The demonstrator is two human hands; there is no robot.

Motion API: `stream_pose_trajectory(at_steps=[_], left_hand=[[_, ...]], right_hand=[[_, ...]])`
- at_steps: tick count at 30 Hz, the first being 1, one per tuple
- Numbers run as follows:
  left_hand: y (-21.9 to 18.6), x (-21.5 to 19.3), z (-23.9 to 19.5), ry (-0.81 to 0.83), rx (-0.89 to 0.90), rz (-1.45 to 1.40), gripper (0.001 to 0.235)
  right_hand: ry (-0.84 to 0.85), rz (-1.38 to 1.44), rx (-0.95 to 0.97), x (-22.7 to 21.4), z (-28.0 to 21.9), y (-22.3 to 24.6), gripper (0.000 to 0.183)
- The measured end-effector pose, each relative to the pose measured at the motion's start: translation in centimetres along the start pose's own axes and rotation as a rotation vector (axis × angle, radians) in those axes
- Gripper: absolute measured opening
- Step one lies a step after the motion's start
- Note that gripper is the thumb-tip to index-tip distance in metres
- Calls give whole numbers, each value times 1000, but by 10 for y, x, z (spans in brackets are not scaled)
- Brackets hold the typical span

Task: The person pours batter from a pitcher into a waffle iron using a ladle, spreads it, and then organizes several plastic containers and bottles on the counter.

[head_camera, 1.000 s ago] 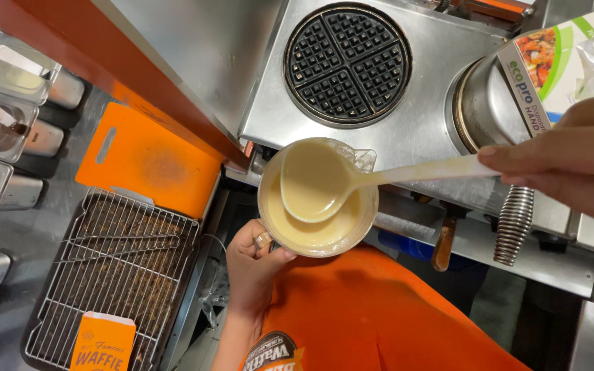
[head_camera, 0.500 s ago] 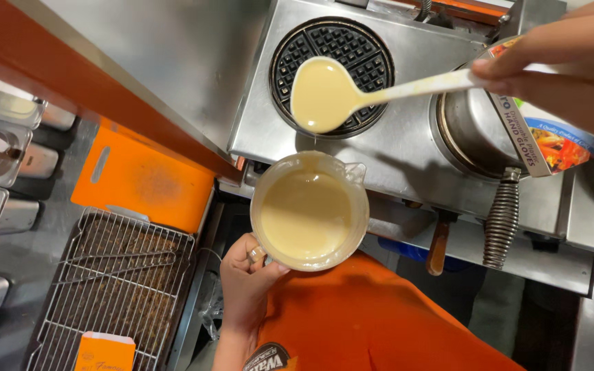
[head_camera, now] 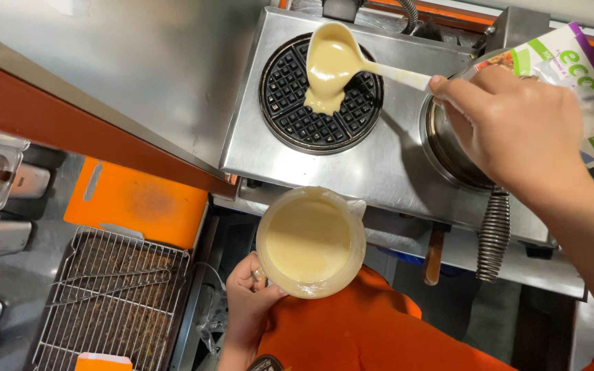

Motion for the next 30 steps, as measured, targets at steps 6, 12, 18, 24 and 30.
stream_pose_trajectory(at_steps=[6, 12, 18, 24, 30], left_hand=[[11, -2, 3, 11, -50, -4, 22], [13, -1, 6, 34, 36, -5, 28], [16, -2, 9, 57, 59, -8, 22], [-3, 6, 6, 59, -62, -16, 27], [0, 1, 7, 70, -8, 50, 28]], right_hand=[[-25, 5, 24, 11, -7, 3, 10], [3, 39, 65, 33, -22, -2, 14], [-14, 50, 35, 48, -30, 0, 22], [-60, -65, -46, 44, -35, 0, 25], [-59, -93, -53, 38, -42, -2, 27]])
Point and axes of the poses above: each hand's wrist, its own z-axis towards the middle knuckle, its own x-axis out of the palm, y = z × x, the point moved 3 cm from there along z, towards the middle knuckle, and after that the axes turned 12 degrees about z, right-handed, at the moved point
